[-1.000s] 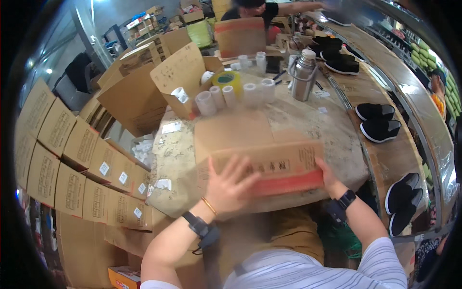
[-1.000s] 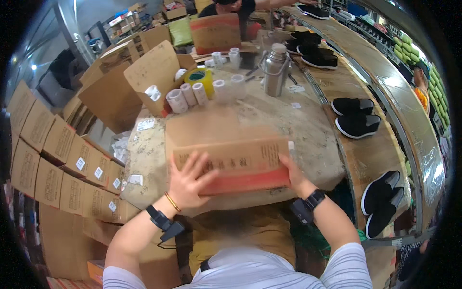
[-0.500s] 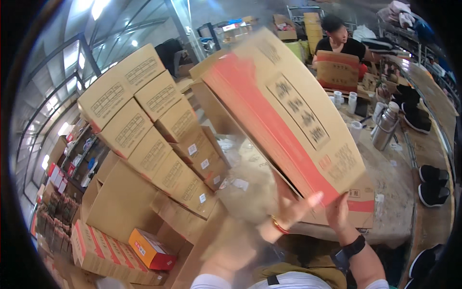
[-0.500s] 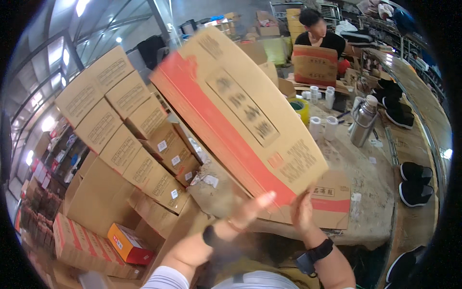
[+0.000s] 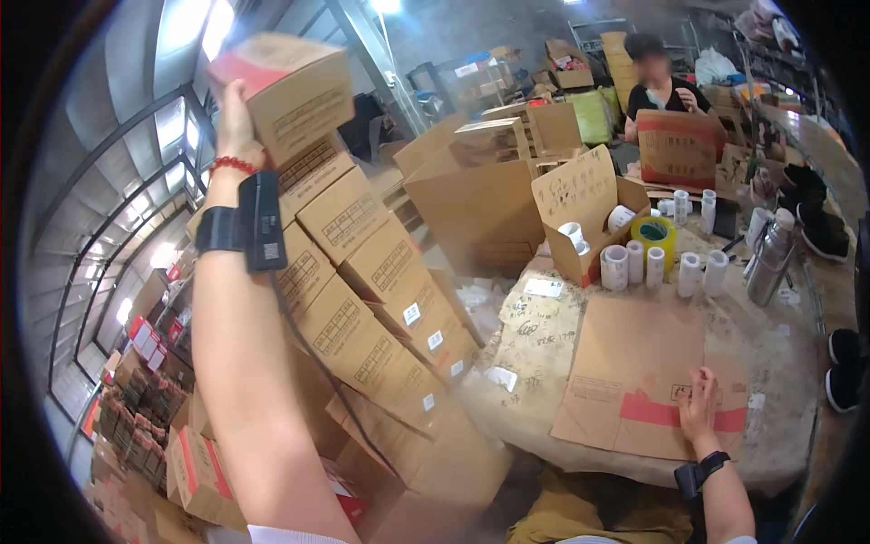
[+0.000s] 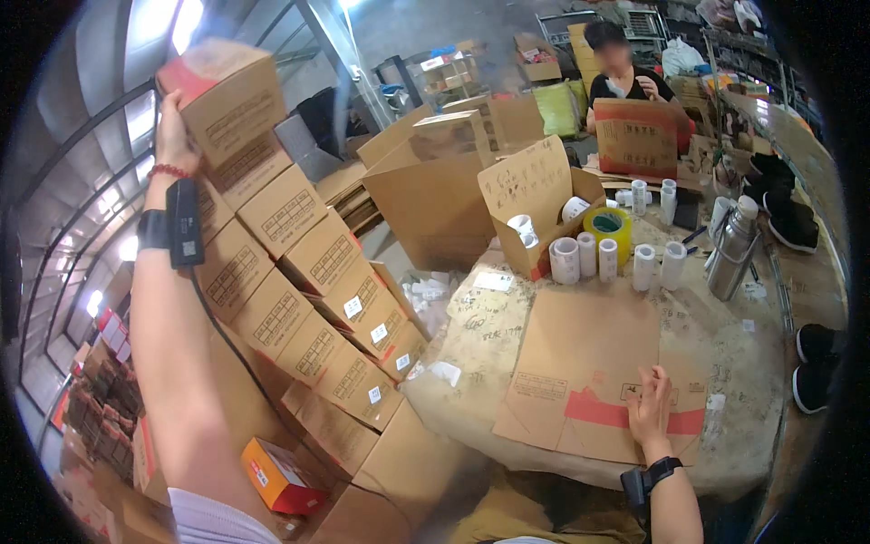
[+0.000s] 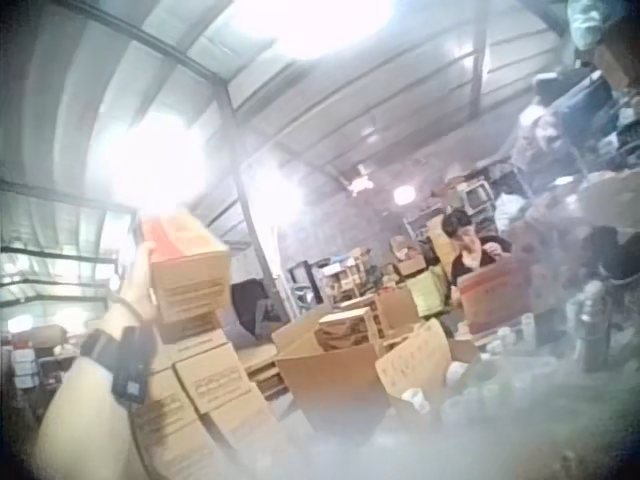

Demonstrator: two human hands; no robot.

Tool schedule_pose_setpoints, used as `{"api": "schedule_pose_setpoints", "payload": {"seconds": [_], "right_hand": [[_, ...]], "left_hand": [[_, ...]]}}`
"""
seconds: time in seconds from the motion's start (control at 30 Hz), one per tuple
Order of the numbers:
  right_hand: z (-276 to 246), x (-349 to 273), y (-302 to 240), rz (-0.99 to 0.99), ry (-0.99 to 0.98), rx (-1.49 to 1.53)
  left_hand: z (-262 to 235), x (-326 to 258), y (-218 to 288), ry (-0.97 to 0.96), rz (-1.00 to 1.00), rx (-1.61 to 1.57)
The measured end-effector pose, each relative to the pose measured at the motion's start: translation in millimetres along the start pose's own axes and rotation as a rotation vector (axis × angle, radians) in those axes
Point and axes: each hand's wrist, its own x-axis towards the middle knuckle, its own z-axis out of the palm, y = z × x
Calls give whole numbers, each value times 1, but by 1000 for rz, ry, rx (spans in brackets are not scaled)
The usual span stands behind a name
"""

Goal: Packing pairs of shoes into individual shoe boxes and stacking the boxes.

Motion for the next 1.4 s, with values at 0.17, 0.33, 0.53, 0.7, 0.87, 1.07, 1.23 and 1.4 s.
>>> {"api": "schedule_pose_setpoints", "payload": {"seconds": [0.17,0.33,0.53,0.7,0.87,1.07,1.23,1.4], "right_hand": [[-10,3,-17,-62,-3,-67],[-6,4,-17,-53,-6,-100],[-8,-2,-12,-53,11,-100],[-8,-3,-9,-46,6,-95],[-5,-1,15,42,120,201],[-70,-43,36,13,162,50],[-107,-121,19,149,15,-409],[-89,-128,18,279,179,-208]], "left_hand": [[-32,21,-17,306,613,1165],[-50,39,-21,137,477,1301],[-23,4,-41,448,359,1628],[-5,-45,-82,475,739,1883],[42,-230,-200,-456,675,1185],[8,-506,-280,-912,-271,527],[22,-551,-251,-1057,-210,719],[29,-546,-256,-619,-762,-43]]}}
